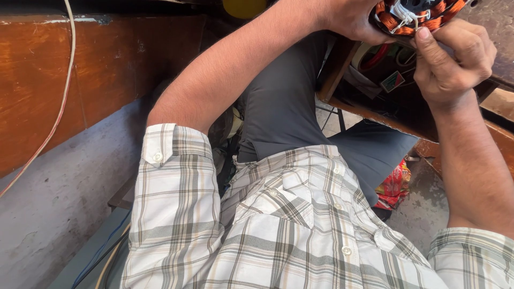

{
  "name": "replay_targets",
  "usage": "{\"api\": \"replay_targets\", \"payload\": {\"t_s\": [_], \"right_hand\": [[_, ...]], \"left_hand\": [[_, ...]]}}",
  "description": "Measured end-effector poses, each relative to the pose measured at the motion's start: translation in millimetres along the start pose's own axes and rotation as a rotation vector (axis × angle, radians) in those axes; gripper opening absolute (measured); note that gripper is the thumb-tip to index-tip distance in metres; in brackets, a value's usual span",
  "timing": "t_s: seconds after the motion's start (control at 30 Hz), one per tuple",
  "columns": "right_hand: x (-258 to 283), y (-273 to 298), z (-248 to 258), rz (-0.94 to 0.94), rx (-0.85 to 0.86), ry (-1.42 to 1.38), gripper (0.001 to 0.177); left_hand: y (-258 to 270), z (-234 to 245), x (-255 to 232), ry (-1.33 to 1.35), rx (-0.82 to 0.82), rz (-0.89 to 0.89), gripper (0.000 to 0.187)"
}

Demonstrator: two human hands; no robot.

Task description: The person sits on the floor and works on a motor armature, using a small metal tool to adjust or secure the copper windings and white ties. The person rotates the armature to access different sections and continues manipulating the windings throughout the clip.

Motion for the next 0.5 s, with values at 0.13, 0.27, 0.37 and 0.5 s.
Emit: {"api": "replay_targets", "payload": {"t_s": [0.13, 0.27, 0.37, 0.5], "right_hand": [[-4.6, 2.9, -2.7, -0.007, 0.015, -0.062, 0.028], [-6.0, 5.7, -3.0, -0.009, 0.036, -0.067, 0.027], [-8.1, 7.5, -4.5, -0.003, 0.042, -0.069, 0.024], [-10.8, 10.4, -4.4, -0.013, 0.046, -0.095, 0.023]], "left_hand": [[0.5, 9.0, -6.8, -0.096, -0.026, -0.031, 0.046], [2.8, -0.5, -1.9, -0.163, 0.054, 0.032, 0.042], [5.6, -10.1, 1.4, -0.165, 0.109, 0.065, 0.043], [7.1, -8.8, 0.0, -0.142, 0.088, 0.075, 0.047]]}}
Point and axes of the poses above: each hand's wrist, its own y-axis away from the middle knuckle, its own z-axis out of the back of the hand, x = y × z, the point moved 9 cm from there along -y, towards the middle knuckle, and after that the axes turned 3 degrees about y, right-handed, at the moved point
